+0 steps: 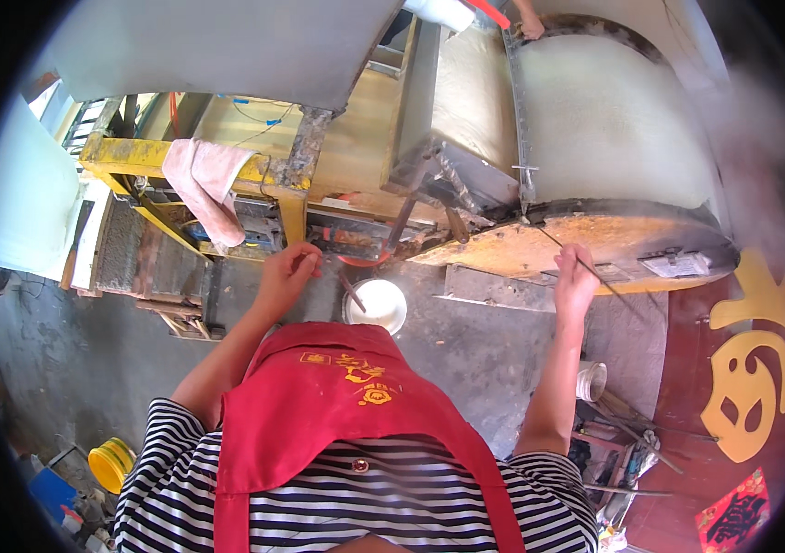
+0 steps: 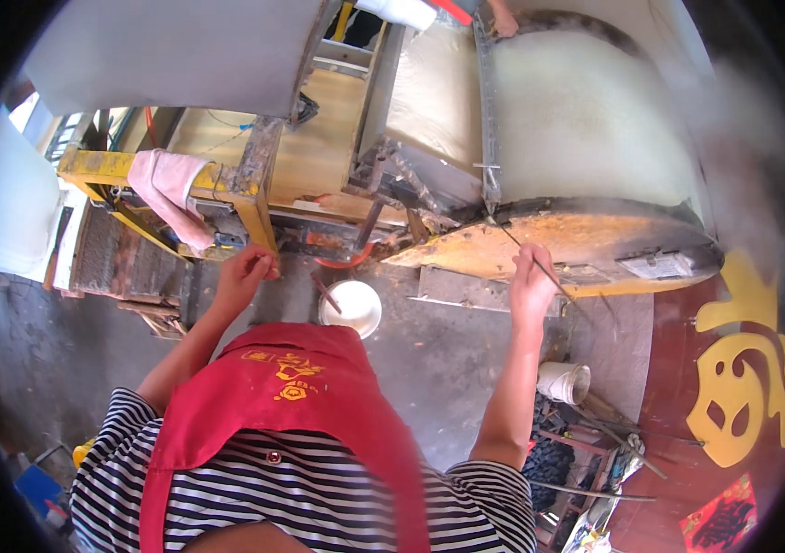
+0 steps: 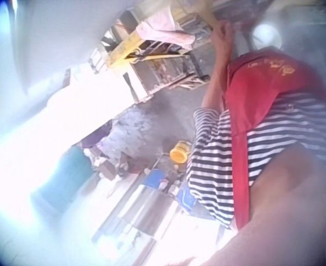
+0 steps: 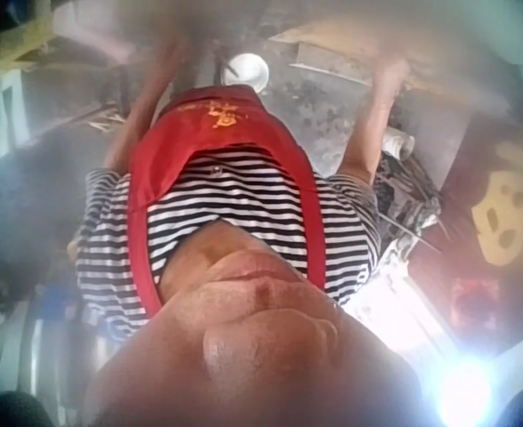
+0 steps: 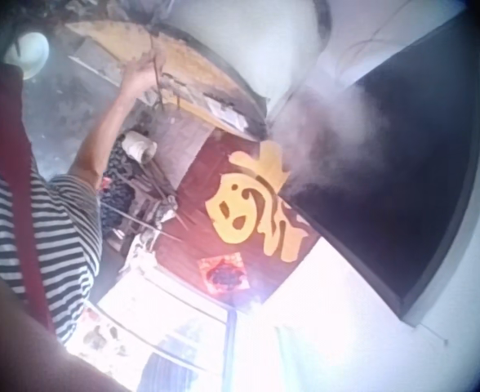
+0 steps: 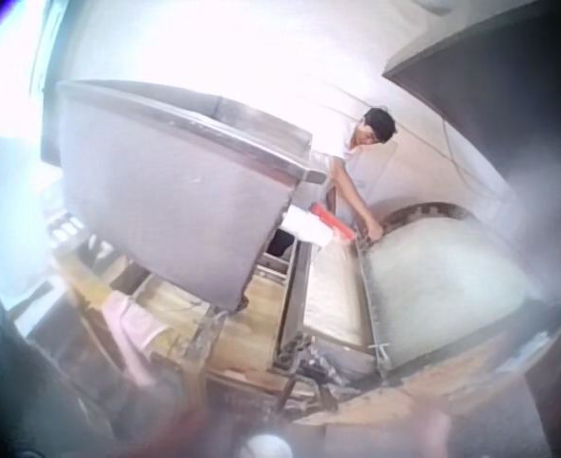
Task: The person scrapes a roller machine with a putty knife, mixes liquid in a bucket, and opens an oven door using a long pole. The person then guides dough sheets along a conveyor with wooden sticks and picks up a plastic container.
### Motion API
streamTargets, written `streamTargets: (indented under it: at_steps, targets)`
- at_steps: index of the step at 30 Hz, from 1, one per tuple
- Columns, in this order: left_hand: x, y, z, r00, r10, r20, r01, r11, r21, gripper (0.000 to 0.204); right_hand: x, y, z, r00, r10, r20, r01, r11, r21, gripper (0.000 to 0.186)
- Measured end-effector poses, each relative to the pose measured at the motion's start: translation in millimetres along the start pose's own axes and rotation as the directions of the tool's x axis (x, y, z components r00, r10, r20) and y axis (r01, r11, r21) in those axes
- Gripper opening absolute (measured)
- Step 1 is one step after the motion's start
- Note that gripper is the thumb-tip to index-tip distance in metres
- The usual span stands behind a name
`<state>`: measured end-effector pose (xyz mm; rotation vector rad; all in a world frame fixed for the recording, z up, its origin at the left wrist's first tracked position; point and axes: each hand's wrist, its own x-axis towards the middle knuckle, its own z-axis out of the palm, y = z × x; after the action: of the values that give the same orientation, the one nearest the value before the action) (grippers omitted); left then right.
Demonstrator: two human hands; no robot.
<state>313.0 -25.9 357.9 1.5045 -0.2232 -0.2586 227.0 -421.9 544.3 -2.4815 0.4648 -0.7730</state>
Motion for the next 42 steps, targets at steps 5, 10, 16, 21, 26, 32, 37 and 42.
streamTargets:
  at_steps: [5,10,16,21,26,32,37,42]
  targets:
    - [-7,-8,-2,1.000,-0.012,-0.010,0.012,1.000,-0.013,0.012,-25,-32,-21,0.995,-0.051,-0.085,0.047,0.998,-0.046,0.011]
    - [-6,-6,3,0.999,-0.026,0.035,0.027,0.999,-0.017,0.011,-7,19,21,0.958,-0.282,-0.041,0.269,0.942,-0.203,0.006]
    - [-11,-5,-4,0.999,-0.005,0.039,0.006,0.999,-0.032,0.011,-14,25,31,0.970,-0.243,0.023,0.243,0.957,-0.158,0.004]
    - [-20,-14,-16,1.000,-0.005,-0.016,0.004,0.999,-0.036,0.012,-31,-32,-3,0.964,-0.260,0.053,0.265,0.956,-0.128,0.004]
    - [-21,1,-13,0.999,-0.034,0.011,0.033,0.999,0.043,0.011,-18,-35,13,0.900,-0.345,0.268,0.414,0.868,-0.274,0.007]
    - [-23,-9,-13,1.000,-0.013,-0.009,0.013,1.000,0.027,0.010,13,-10,27,0.746,-0.462,0.479,0.608,0.766,-0.208,0.011]
    - [-27,-26,-19,0.998,-0.052,-0.041,0.050,0.998,-0.043,0.010,21,15,29,0.746,-0.426,0.513,0.598,0.767,-0.233,0.010]
    - [-28,-24,-22,0.996,-0.086,-0.015,0.086,0.996,-0.004,0.012,33,49,29,0.880,-0.231,0.416,0.365,0.889,-0.278,0.006]
